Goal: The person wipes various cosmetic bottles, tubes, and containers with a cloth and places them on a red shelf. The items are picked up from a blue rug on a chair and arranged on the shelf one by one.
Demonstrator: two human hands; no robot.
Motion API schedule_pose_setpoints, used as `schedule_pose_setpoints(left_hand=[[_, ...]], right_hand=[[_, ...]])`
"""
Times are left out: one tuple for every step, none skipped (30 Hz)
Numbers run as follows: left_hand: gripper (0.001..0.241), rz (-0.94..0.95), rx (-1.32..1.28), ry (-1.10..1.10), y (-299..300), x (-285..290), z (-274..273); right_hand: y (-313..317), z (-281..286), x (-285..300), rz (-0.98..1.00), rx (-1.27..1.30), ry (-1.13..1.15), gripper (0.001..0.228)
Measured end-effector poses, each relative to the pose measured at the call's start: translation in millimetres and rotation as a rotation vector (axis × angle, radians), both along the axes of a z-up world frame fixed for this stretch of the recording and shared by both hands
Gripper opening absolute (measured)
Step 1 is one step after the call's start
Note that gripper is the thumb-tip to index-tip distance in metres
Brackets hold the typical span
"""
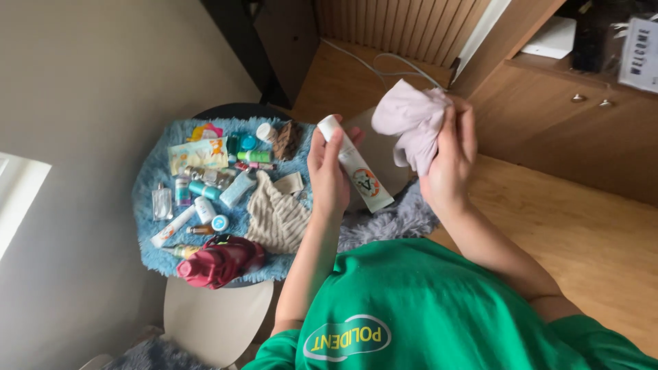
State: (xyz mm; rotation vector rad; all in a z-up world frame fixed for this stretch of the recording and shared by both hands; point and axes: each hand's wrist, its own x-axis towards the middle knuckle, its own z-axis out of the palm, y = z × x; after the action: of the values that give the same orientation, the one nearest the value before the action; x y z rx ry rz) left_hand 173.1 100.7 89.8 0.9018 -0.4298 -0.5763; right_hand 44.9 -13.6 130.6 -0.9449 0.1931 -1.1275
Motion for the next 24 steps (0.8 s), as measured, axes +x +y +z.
schedule_pose_setpoints(left_hand=[[0.041, -0.006, -0.003, -0.004, -10.0, -3.1, -0.7], [0.039, -0.004, -0.066, 0.117, -18.2, -7.9, -2.4], [0.038, -0.002, -0.128, 0.239, -26.5, -12.7, -4.3], [0.038, -0.007, -0.128, 0.236, -33.5, -22.8, 6.0], [0.047, -0.079, -0.115, 0.211, -40.2, -32.9, 16.2], [0.057, -0.149, -0.094, 0.191, -42.9, -44.3, 25.2], [0.057, -0.153, -0.087, 0.192, -47.5, -51.7, 22.8], [0.057, -0.21, -0.124, 0.166, -53.7, -56.5, 21.5], [0.059, -0.267, -0.16, 0.139, -59.6, -61.2, 20.1], [0.059, -0.272, -0.152, 0.138, -63.1, -66.9, 24.9], [0.061, -0.243, -0.129, 0.044, -66.2, -72.5, 29.3], [0.065, -0.212, -0.109, -0.048, -69.0, -79.7, 32.8], [0.065, -0.215, -0.103, -0.048, -69.1, -84.5, 34.4], [0.066, -0.166, -0.048, -0.108, -70.4, -85.9, 38.2], [0.067, -0.117, 0.006, -0.168, -71.7, -86.9, 43.0], [0.067, -0.116, 0.0, -0.181, -74.2, -85.5, 41.7], [0.066, -0.063, 0.09, -0.263, -76.6, -83.6, 40.4], [0.067, -0.006, 0.183, -0.334, -75.8, -84.6, 36.9], [0.067, -0.002, 0.181, -0.335, -78.5, -80.7, 35.4], [0.066, 0.019, 0.163, -0.283, -79.6, -77.3, 33.7], [0.066, 0.039, 0.144, -0.231, -80.6, -73.5, 31.8], [0.066, 0.044, 0.148, -0.229, -81.0, -69.9, 34.1], [0.062, 0.118, 0.151, -0.283, -81.4, -65.9, 36.6], [0.059, 0.189, 0.147, -0.345, -85.8, -59.3, 41.8]], right_hand=[[-2.7, -6.5, -6.4, -0.006, -0.003, -0.004, 0.022], [-3.9, -14.0, -14.3, 0.001, -0.164, 0.119, 0.022], [-5.0, -21.5, -22.1, 0.008, -0.325, 0.244, 0.024], [-6.6, -22.6, -19.7, 0.003, -0.325, 0.242, 0.024], [-8.0, -23.8, -17.2, 0.133, -0.377, 0.331, 0.019], [-5.7, -26.4, -15.9, 0.267, -0.42, 0.422, 0.021], [-7.8, -19.5, -20.3, 0.265, -0.412, 0.422, 0.021], [-11.7, -11.7, -22.2, 0.207, -0.452, 0.392, 0.031], [-15.4, -4.1, -24.1, 0.149, -0.493, 0.362, 0.044], [-21.5, 0.2, -27.4, 0.144, -0.485, 0.36, 0.044], [-27.3, 3.9, -30.8, 0.137, -0.559, 0.342, 0.054], [-33.0, 7.1, -35.7, 0.132, -0.636, 0.326, 0.064], [-36.9, 1.1, -40.1, 0.13, -0.629, 0.326, 0.064], [-42.4, -2.7, -40.8, 0.224, -0.591, 0.373, 0.06], [-47.7, -5.6, -41.0, 0.32, -0.553, 0.418, 0.056], [-49.5, -6.3, -42.1, 0.315, -0.561, 0.407, 0.056], [-51.2, -7.2, -42.7, 0.249, -0.622, 0.439, 0.055], [-49.9, -9.7, -46.1, 0.188, -0.678, 0.479, 0.054], [-47.8, -8.7, -47.1, 0.19, -0.682, 0.477, 0.054], [-44.5, -8.0, -48.5, 0.159, -0.66, 0.581, 0.054], [-41.1, -7.7, -49.5, 0.127, -0.638, 0.685, 0.055], [-38.3, -11.2, -50.5, 0.134, -0.637, 0.684, 0.055], [-35.5, -14.4, -51.3, 0.088, -0.694, 0.691, 0.052], [-36.4, -15.4, -49.6, 0.035, -0.756, 0.691, 0.048]])
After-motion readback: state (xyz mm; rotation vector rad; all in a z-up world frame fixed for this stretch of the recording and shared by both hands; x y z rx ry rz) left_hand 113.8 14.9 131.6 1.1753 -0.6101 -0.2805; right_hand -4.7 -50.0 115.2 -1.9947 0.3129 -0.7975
